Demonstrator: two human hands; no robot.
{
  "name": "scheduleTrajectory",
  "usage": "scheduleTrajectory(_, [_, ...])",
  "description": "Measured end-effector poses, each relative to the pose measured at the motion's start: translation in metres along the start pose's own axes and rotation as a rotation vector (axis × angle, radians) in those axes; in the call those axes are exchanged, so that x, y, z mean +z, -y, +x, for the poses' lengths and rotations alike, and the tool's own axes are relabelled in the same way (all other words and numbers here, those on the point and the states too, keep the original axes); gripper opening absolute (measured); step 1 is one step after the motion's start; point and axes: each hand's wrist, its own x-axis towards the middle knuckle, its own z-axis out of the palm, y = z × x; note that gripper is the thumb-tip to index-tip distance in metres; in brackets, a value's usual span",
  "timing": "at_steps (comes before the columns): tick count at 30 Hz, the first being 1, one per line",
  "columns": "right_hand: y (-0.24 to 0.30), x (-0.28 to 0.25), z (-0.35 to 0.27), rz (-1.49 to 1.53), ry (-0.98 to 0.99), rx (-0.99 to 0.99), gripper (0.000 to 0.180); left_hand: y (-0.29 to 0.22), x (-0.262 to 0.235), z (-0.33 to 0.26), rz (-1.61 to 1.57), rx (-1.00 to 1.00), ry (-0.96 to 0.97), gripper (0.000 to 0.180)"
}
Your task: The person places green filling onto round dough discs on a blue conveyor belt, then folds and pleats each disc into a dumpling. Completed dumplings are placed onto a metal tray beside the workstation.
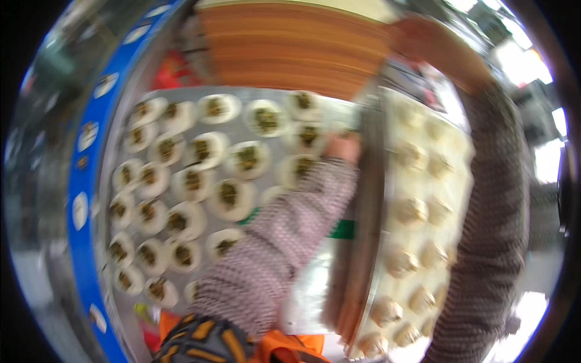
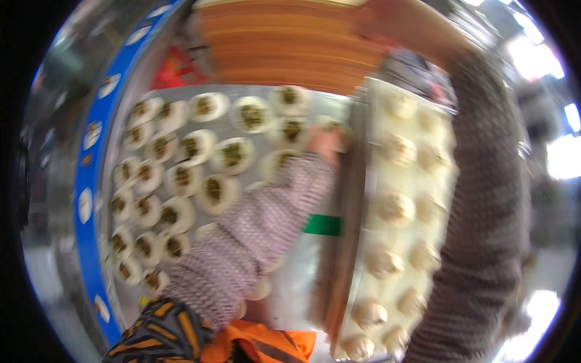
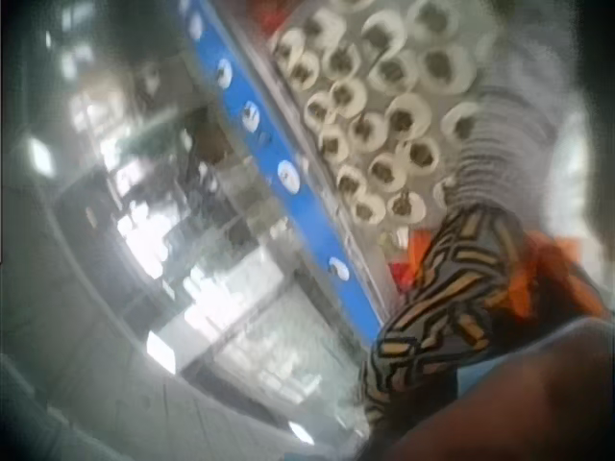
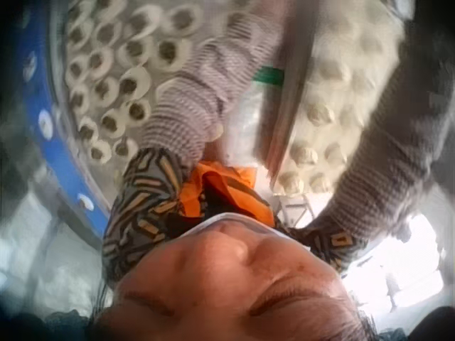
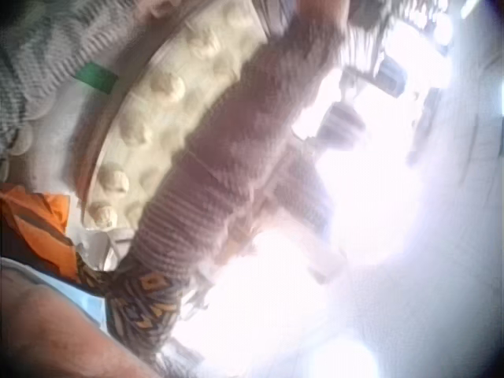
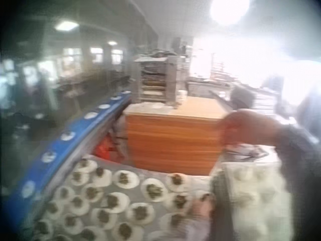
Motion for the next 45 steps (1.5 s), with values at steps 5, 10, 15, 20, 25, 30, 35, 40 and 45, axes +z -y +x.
scheduleTrajectory(5, [0.045,0.017,-0.018,0.080,-0.045,0.138,0.035,-0.029,-0.014,-0.044,-0.261,0.006,-0.101,0.065])
scheduleTrajectory(10, [0.111,0.046,0.014,0.191,0.002,0.138,0.034,-0.059,-0.113,-0.149,-0.725,0.095,0.366,0.045])
scheduleTrajectory(15, [0.181,0.146,0.081,0.128,0.054,-0.180,0.020,-0.071,-0.410,-0.225,-0.124,0.817,-0.111,0.029])
scheduleTrajectory(20, [0.285,0.266,0.171,-0.085,0.164,-0.362,0.026,-0.081,-0.632,-0.264,0.720,0.404,-0.915,0.045])
scheduleTrajectory(25, [0.370,0.377,0.272,-0.217,0.084,-0.532,0.036,-0.080,-0.690,-0.247,1.242,0.213,-0.908,0.058])
scheduleTrajectory(30, [0.421,0.461,0.331,-0.222,0.093,-0.660,0.047,-0.056,-0.722,-0.250,1.227,0.117,-0.784,0.055])
scheduleTrajectory(35, [0.455,0.508,0.343,-0.292,0.266,-0.916,0.044,-0.023,-0.757,-0.292,0.887,0.290,-0.730,0.030])
scheduleTrajectory(40, [0.488,0.515,0.326,-0.197,0.556,-0.604,0.050,-0.004,-0.789,-0.328,0.293,0.128,-0.481,0.037])
scheduleTrajectory(45, [0.507,0.533,0.315,-0.207,0.582,-0.580,0.070,0.017,-0.794,-0.368,0.655,0.091,-0.632,0.054])
